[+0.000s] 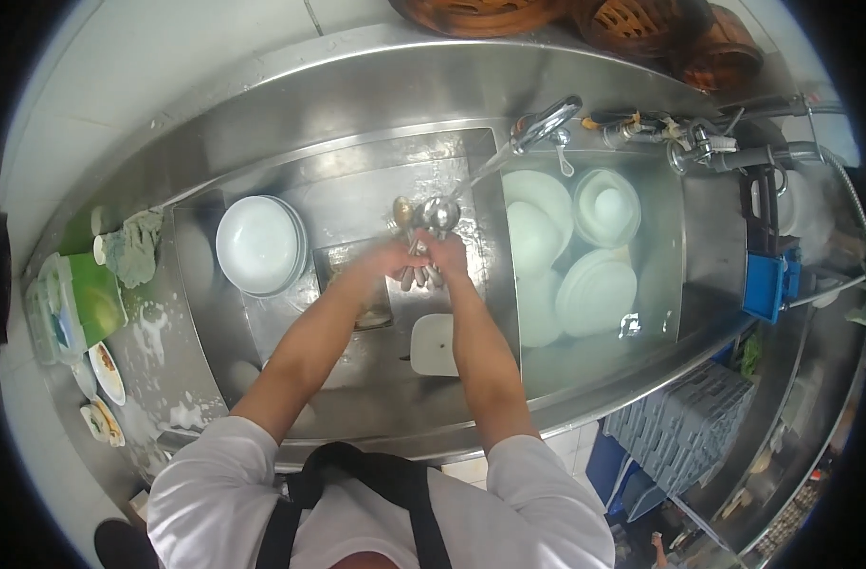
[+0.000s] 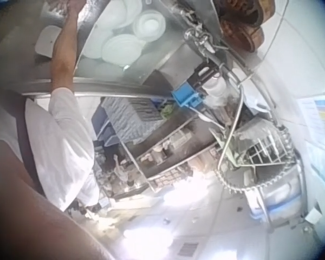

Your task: Wash dishes, bowls, and utensils in a kitchen sink and place them on a drying rack.

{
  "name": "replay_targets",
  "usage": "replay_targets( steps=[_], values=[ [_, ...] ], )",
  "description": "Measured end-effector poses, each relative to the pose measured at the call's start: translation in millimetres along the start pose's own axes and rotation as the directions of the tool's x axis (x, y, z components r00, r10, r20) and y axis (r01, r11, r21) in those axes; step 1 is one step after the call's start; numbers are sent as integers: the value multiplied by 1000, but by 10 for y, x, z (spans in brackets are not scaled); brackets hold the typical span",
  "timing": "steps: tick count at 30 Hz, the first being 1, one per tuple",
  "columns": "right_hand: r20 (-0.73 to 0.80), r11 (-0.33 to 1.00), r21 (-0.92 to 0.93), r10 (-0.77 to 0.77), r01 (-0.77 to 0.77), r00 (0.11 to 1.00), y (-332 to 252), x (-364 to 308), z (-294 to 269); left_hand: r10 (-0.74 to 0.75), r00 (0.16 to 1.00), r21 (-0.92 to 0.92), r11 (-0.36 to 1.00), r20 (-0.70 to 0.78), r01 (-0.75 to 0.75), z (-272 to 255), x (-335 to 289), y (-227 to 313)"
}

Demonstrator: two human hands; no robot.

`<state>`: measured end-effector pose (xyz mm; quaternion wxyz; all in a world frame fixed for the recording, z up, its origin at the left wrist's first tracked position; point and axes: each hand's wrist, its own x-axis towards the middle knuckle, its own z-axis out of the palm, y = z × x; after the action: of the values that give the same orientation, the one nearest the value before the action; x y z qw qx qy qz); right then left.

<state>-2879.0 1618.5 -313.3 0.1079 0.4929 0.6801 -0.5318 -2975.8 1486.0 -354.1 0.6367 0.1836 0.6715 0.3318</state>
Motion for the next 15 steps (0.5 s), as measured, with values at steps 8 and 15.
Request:
replay_targets(
  steps=[8,15],
  values=[
    [-80,994,108,39,-31,996,31,-5,267,267,587,303,952,-764,-38,-70,288,-132],
    [-290,1000,-28,-14,6,957,-158,-324,296,-266,819,-642,751,-509,-155,-131,-5,171]
  ],
)
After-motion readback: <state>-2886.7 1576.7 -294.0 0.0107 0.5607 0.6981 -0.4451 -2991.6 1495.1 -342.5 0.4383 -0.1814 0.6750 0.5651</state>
